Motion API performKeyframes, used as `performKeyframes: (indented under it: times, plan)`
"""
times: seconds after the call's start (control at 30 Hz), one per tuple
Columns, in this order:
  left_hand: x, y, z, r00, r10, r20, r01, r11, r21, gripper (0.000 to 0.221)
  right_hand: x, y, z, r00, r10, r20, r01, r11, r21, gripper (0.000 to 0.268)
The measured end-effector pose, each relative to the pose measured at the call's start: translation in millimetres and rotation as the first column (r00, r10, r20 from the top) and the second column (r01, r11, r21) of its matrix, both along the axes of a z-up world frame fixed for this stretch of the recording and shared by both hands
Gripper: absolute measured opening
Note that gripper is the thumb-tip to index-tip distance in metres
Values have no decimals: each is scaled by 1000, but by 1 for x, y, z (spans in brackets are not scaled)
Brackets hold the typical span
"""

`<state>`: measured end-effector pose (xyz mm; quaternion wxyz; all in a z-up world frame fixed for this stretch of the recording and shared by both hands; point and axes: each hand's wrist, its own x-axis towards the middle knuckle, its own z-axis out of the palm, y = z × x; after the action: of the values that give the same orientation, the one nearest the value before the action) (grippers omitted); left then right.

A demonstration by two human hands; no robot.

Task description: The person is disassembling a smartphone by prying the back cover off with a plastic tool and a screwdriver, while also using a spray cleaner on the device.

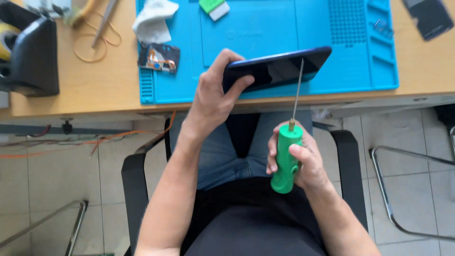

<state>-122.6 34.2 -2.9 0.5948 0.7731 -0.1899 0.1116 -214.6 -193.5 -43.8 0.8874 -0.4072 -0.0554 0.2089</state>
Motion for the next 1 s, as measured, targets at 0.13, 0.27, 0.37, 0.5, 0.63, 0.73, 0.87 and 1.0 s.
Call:
performKeyframes:
  times: [0.13,0.27,0.37,0.5,0.63,0.73,0.87,1.0]
  plan:
    - [0,1,-2,999,-18,-38,17,1000,-20,20,12,9,5,998,57,37,-54,995,-86,67]
    - [2,1,-3,999,-13,-41,12,1000,-23,20,24,15,0,998,62,22,-59,993,-106,54]
    - [4,3,-2,999,-12,-53,11,1000,-19,21,28,21,-6,993,109,43,-104,988,-112,58]
    - [5,3,-1,996,-39,-83,34,998,-59,21,31,26,-13,992,108,65,-100,988,-121,62]
    - [5,2,0,991,16,-135,-27,996,-85,21,32,28,-12,993,109,35,-103,985,-139,62]
    - [-10,-1,16,988,-35,-151,-2,970,-242,19,24,32,5,992,120,50,-115,990,-86,54]
    - [-60,-10,-6,954,227,-195,-272,929,-250,24,-7,25,-11,990,122,69,-121,993,-20,70]
    - [-109,-21,-1,855,264,-446,-487,702,-519,20,-32,14,12,980,195,47,-188,975,-121,68]
